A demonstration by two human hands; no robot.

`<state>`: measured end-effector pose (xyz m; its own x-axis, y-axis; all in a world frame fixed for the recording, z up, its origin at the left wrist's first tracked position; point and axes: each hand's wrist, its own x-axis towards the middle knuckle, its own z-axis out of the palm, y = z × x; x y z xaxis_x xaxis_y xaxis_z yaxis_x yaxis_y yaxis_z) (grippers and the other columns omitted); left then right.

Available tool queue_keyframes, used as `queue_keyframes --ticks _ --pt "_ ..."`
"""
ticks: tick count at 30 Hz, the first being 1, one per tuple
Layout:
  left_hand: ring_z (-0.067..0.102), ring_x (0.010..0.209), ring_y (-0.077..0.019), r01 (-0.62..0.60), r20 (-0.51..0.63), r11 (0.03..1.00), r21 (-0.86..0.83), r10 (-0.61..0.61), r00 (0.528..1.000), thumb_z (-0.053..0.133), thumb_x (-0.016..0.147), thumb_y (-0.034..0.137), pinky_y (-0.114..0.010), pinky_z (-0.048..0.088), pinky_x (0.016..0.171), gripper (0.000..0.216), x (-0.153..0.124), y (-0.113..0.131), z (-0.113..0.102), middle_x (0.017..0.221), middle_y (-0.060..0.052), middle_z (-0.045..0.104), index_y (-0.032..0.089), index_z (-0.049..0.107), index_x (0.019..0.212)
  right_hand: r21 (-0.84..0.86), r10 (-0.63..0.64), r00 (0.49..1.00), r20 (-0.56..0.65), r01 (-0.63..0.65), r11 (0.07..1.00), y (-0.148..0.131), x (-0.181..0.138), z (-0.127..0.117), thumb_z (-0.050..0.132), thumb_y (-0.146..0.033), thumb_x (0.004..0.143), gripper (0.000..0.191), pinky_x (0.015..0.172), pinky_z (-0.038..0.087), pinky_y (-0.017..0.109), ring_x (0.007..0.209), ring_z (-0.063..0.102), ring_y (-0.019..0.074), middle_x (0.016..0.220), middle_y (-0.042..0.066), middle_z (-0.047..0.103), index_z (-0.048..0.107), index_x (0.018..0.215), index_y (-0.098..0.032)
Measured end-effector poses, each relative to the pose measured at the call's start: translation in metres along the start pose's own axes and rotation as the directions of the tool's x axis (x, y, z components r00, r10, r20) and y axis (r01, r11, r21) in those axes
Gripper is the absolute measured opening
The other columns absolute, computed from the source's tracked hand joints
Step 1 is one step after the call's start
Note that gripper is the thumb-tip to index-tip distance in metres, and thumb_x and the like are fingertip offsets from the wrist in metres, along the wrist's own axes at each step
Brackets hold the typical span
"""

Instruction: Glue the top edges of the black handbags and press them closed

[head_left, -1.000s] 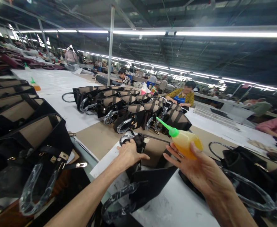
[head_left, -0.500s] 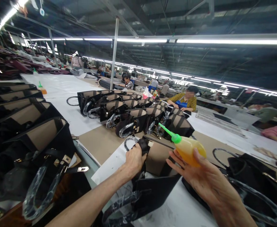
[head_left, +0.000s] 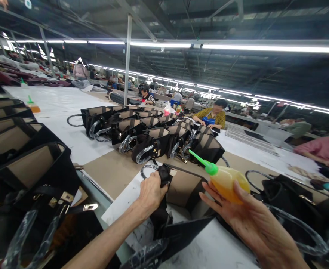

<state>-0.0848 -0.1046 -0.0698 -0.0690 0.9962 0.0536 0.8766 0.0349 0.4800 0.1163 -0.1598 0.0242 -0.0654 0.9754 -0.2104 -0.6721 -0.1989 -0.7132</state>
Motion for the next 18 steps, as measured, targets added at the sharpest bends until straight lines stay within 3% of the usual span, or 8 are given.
queue_keyframes --ticks 4,8,12,15,18 --pt "0.060 0.085 -0.0305 -0.008 0.010 0.998 -0.067 0.009 1.000 0.046 0.073 0.024 -0.039 0.044 0.073 0.028 -0.005 -0.002 0.001 0.095 -0.017 0.059 0.009 0.051 0.097 0.031 0.014 1.000 -0.021 -0.014 0.999 -0.001 0.002 -0.003 0.072 -0.024 0.069 0.044 0.089 0.040 0.061 0.111 0.049 0.0359 0.109 0.010 0.061 0.056 0.110 -0.023" --pt "0.059 0.085 -0.0186 -0.104 0.012 0.971 -0.214 0.109 0.994 0.038 0.075 0.012 -0.026 0.045 0.075 0.035 -0.010 -0.009 0.005 0.093 -0.008 0.062 0.013 0.046 0.109 0.034 -0.033 0.999 -0.036 0.034 0.999 0.000 -0.001 -0.005 0.069 -0.028 0.074 0.036 0.090 0.040 0.060 0.109 0.050 0.0348 0.107 0.011 0.062 0.058 0.107 -0.021" --pt "0.056 0.092 -0.0141 -0.237 -0.087 0.852 -0.466 0.223 0.971 0.033 0.082 0.014 -0.021 0.042 0.080 0.037 -0.011 -0.006 0.003 0.097 -0.003 0.061 0.014 0.042 0.118 -0.010 -0.083 0.995 -0.057 0.083 0.997 0.001 -0.016 -0.011 0.067 -0.040 0.075 0.034 0.091 0.041 0.058 0.109 0.051 0.0343 0.099 0.013 0.064 0.062 0.100 -0.017" --pt "0.054 0.086 -0.0162 -0.360 -0.118 0.706 -0.610 0.368 0.922 0.035 0.084 0.021 -0.022 0.043 0.076 0.027 -0.002 0.009 -0.016 0.087 -0.002 0.060 0.014 0.053 0.102 -0.029 -0.113 0.990 -0.083 0.111 0.993 0.002 -0.035 -0.022 0.064 -0.047 0.076 0.037 0.089 0.046 0.052 0.105 0.055 0.0324 0.095 0.014 0.066 0.064 0.094 -0.015" --pt "0.052 0.076 -0.0144 -0.474 -0.002 0.656 -0.587 0.585 0.811 0.038 0.080 0.018 -0.021 0.040 0.070 0.020 0.018 0.034 -0.047 0.075 0.002 0.056 0.014 0.058 0.081 -0.032 -0.124 0.985 -0.123 0.121 0.992 0.002 -0.057 -0.038 0.060 -0.049 0.078 0.036 0.083 0.053 0.042 0.099 0.059 0.0285 0.095 0.013 0.067 0.066 0.091 -0.017"
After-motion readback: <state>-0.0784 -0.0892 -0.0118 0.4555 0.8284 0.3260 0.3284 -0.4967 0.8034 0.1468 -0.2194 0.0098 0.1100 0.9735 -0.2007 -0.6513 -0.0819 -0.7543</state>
